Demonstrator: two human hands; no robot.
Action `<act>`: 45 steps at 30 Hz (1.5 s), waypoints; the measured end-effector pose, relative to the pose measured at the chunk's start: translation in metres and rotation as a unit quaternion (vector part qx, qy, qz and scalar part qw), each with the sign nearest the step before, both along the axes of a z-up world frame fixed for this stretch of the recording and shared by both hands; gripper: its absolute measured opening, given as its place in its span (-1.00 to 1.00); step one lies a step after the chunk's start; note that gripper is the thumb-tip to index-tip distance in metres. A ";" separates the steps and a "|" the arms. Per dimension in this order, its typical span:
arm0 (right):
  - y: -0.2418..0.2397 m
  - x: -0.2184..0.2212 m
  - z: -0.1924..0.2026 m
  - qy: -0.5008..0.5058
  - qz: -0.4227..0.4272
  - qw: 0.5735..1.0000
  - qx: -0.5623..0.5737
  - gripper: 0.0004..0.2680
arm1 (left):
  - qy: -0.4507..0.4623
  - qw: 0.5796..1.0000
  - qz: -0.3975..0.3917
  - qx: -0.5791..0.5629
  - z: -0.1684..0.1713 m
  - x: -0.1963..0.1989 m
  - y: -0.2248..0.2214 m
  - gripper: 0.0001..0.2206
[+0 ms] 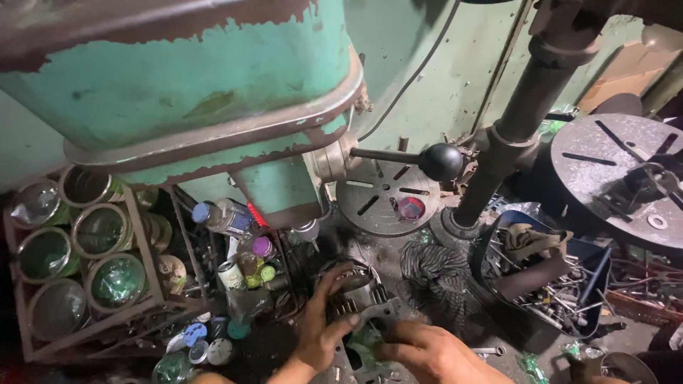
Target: Inspecting and cleaning a motorcycle engine cylinder head in a workshop.
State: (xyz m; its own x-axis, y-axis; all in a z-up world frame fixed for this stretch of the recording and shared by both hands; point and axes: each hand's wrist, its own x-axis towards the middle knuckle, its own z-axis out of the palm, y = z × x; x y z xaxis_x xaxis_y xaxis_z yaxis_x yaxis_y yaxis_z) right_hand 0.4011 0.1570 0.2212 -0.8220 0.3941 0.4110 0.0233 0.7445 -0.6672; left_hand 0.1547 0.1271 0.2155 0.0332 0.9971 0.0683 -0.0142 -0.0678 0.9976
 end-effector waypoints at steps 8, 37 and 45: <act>-0.006 -0.003 0.004 -0.032 -0.042 0.998 -0.046 -0.84 | -0.008 1.000 0.007 0.000 -0.006 0.001 0.001 -0.21; -0.009 -0.002 0.022 -0.064 -0.020 0.997 -0.036 -0.80 | 0.013 1.000 0.020 -0.003 -0.019 0.000 0.004 -0.26; -0.002 -0.009 0.004 0.002 -0.031 0.998 -0.063 -0.73 | 0.041 0.999 0.024 -0.017 -0.004 0.001 0.004 -0.30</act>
